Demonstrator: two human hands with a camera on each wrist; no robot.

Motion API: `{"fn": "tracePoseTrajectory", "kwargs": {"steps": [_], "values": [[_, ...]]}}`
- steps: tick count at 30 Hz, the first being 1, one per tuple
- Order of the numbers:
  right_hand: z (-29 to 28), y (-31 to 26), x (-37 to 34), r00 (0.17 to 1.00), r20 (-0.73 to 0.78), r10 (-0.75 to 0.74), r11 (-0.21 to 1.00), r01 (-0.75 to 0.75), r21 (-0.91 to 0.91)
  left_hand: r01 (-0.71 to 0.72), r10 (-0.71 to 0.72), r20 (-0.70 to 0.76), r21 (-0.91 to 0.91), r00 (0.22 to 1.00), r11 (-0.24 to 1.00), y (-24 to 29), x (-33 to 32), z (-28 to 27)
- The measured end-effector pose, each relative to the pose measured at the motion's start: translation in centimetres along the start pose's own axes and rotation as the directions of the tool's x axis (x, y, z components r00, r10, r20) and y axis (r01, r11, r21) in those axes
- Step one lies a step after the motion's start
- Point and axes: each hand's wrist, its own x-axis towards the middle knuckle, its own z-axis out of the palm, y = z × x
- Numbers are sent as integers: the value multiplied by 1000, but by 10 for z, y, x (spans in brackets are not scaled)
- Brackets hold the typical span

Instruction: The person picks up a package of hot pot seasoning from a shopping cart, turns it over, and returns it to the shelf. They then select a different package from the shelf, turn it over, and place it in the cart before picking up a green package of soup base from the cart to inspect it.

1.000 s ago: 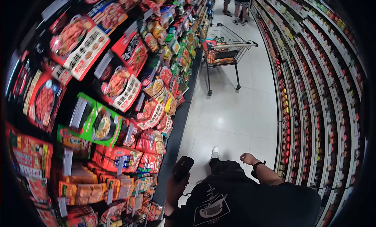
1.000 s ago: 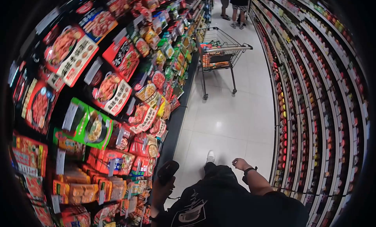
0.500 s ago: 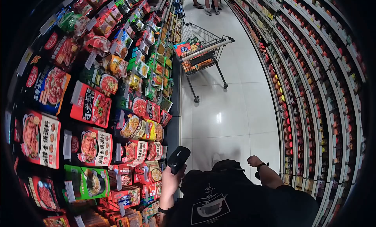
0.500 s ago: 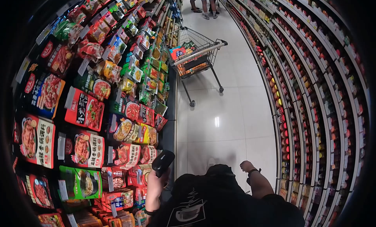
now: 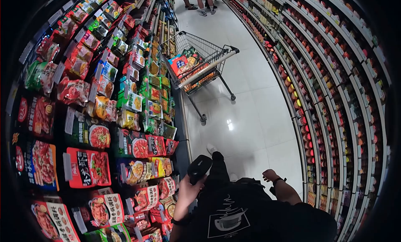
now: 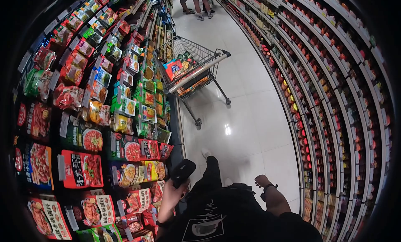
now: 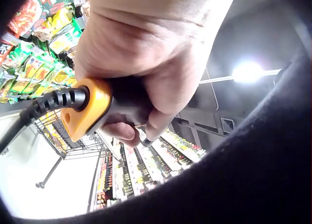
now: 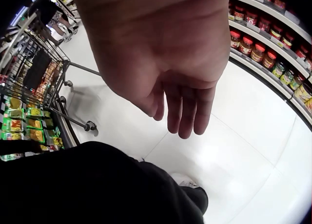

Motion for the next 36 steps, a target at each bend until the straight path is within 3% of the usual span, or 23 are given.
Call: {"fn": "tracePoseTrajectory", "kwargs": {"steps": [3,6,7,10,11,14,16,19,24,29,32,36], "values": [[-7,-30,48,997,26,-70,988,73,-137,20,-19,-29,12,999,1000,33,46,-11],[-31,-106,63,999,-46,-2,1000,2,18,54,-56,-37,-51,998,997,48,109,-30],[-44,-128,73,999,-40,-7,1000,6,-7,48,-48,-47,-7,998,999,59,129,-38],[-91,-201,89,985,-134,-111,993,106,-42,2,-5,-105,-32,994,999,97,182,-53],[-108,-228,99,966,-193,-174,985,167,-48,47,-48,-89,-17,995,999,99,202,-60],[-164,-304,119,845,-431,-317,929,367,37,44,-47,-63,-48,997,998,115,253,-74],[-191,-373,101,792,-526,-310,854,475,211,51,-54,-43,-74,998,996,126,274,-80],[-225,-470,67,691,-600,-403,727,640,249,60,-62,-13,-96,998,994,138,306,-84],[-267,-607,26,510,-660,-551,562,812,157,126,-137,-80,-128,987,984,146,353,-86],[-310,-742,26,418,-615,-668,416,896,157,136,-173,-182,-200,968,970,165,399,-80],[-331,-823,56,474,-505,-721,419,879,227,231,-290,-246,-240,925,943,186,425,-72],[-346,-926,142,639,-241,-731,609,770,192,247,-362,-390,-315,847,916,238,458,-46]]}}
